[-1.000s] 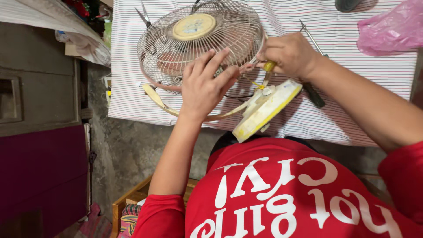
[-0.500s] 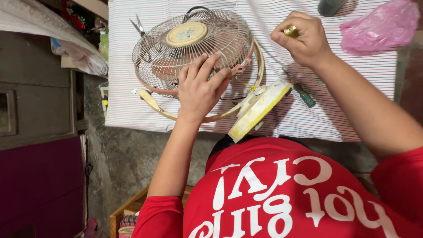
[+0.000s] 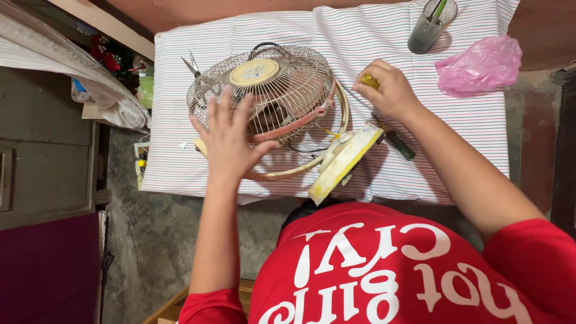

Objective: The person uses a screwdriver to loosen and remove screws from the front cage of a table fan. They then detach the front cage and place it on the table.

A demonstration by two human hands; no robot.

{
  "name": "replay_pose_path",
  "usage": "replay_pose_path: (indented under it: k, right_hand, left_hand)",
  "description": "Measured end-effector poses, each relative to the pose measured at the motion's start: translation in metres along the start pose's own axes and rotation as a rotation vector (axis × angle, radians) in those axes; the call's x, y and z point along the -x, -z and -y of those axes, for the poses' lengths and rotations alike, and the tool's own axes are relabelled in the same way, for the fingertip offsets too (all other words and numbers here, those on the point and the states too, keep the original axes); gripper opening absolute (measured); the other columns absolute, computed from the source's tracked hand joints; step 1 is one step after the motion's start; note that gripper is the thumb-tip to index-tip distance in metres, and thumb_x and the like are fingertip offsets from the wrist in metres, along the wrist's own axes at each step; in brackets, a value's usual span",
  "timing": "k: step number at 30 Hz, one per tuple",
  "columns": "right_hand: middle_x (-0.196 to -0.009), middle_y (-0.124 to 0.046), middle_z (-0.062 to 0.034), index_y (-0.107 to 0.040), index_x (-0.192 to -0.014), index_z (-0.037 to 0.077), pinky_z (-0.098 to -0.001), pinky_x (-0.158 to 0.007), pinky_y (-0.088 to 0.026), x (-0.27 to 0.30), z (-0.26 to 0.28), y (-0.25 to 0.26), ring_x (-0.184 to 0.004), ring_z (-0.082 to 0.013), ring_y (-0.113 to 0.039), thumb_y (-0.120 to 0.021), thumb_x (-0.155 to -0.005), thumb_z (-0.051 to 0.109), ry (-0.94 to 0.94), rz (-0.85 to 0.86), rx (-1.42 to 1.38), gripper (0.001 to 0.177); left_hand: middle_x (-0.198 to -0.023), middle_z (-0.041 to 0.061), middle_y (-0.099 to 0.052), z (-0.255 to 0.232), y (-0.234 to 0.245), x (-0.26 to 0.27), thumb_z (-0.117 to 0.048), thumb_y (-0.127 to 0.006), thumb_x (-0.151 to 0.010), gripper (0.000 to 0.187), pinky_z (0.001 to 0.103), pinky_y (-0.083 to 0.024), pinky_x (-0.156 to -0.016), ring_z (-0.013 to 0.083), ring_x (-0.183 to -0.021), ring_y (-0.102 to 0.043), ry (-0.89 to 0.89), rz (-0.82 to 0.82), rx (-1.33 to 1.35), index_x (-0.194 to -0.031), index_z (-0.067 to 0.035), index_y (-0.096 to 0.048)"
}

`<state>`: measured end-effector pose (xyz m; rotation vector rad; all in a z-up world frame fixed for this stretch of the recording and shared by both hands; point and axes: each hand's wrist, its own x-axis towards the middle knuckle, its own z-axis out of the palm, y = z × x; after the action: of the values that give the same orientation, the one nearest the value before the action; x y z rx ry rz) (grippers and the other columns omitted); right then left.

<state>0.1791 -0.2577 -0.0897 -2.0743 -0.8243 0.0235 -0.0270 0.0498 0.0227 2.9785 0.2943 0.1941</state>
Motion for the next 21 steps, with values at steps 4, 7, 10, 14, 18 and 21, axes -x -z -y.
replay_pose_path:
  k: [4,7,10,14,18,21]
  right_hand:
    - [-0.099,-0.069,-0.007,-0.066,-0.109,0.001,-0.0342,-0.057,-0.042,-0.024,-0.032,-0.028,-0.074,-0.0207,-0.061,-0.065,-0.101,0.031,-0.601,0.168,-0.461,0.03]
    - [-0.097,-0.067,-0.0063,-0.066,-0.111,0.002,-0.0332,-0.059,-0.055,-0.053,-0.049,-0.05,-0.072,-0.022,-0.068,-0.064,-0.103,0.028,-0.925,0.152,-0.789,0.027]
    - [-0.092,-0.061,-0.0074,-0.067,-0.114,0.004,-0.0387,-0.056,-0.06,-0.071,-0.051,-0.074,-0.067,-0.0221,-0.067,-0.065,-0.102,0.029,-0.931,0.123,-0.962,0.028]
    - [-0.089,-0.056,-0.0082,-0.06,-0.119,0.007,-0.0491,-0.055,-0.061,-0.08,-0.049,-0.085,-0.061,-0.0224,-0.061,-0.064,-0.1,0.028,-0.893,0.106,-0.961,0.028]
    - [-0.089,-0.056,-0.0062,-0.056,-0.12,0.006,-0.0475,-0.053,-0.063,-0.085,-0.045,-0.081,-0.061,-0.0206,-0.061,-0.065,-0.104,0.029,-0.974,0.047,-0.852,0.029]
    - [-0.082,-0.058,-0.005,-0.058,-0.118,0.01,-0.043,-0.046,-0.057,-0.083,-0.037,-0.085,-0.056,-0.0208,-0.061,-0.061,-0.104,0.029,-0.943,0.001,-0.776,0.024]
  left_hand:
    - [-0.169,0.019,-0.017,0.044,-0.012,0.0,-0.073,-0.07,-0.076,0.104,0.072,-0.01,-0.119,0.0469,-0.156,-0.011,0.188,-0.122,0.333,-0.159,-0.021,-0.035]
    - [-0.173,0.024,-0.011,0.06,-0.038,-0.011,-0.074,-0.046,-0.099,0.092,0.064,-0.012,-0.127,0.0488,-0.16,-0.007,0.431,-0.256,0.495,-0.166,-0.014,-0.027]
    - [-0.169,0.028,-0.01,0.082,-0.061,-0.031,-0.071,-0.04,-0.102,0.092,0.061,-0.013,-0.125,0.0499,-0.156,-0.006,0.721,-0.254,0.534,-0.164,-0.006,-0.024]
    - [-0.161,0.028,-0.029,0.135,-0.079,-0.029,-0.069,-0.047,-0.096,0.094,0.053,-0.035,-0.118,0.0447,-0.147,-0.033,0.893,-0.357,0.837,-0.158,-0.001,-0.029]
    - [-0.142,0.024,-0.057,0.161,-0.109,-0.009,-0.064,-0.046,-0.096,0.086,0.047,-0.055,-0.092,0.0323,-0.117,-0.064,1.03,-0.312,1.521,-0.152,0.001,-0.042]
    - [-0.106,0.022,-0.053,0.141,-0.141,-0.003,-0.064,-0.039,-0.108,0.084,0.043,-0.044,-0.058,0.0282,-0.074,-0.054,0.903,-0.355,1.903,-0.148,0.01,-0.04]
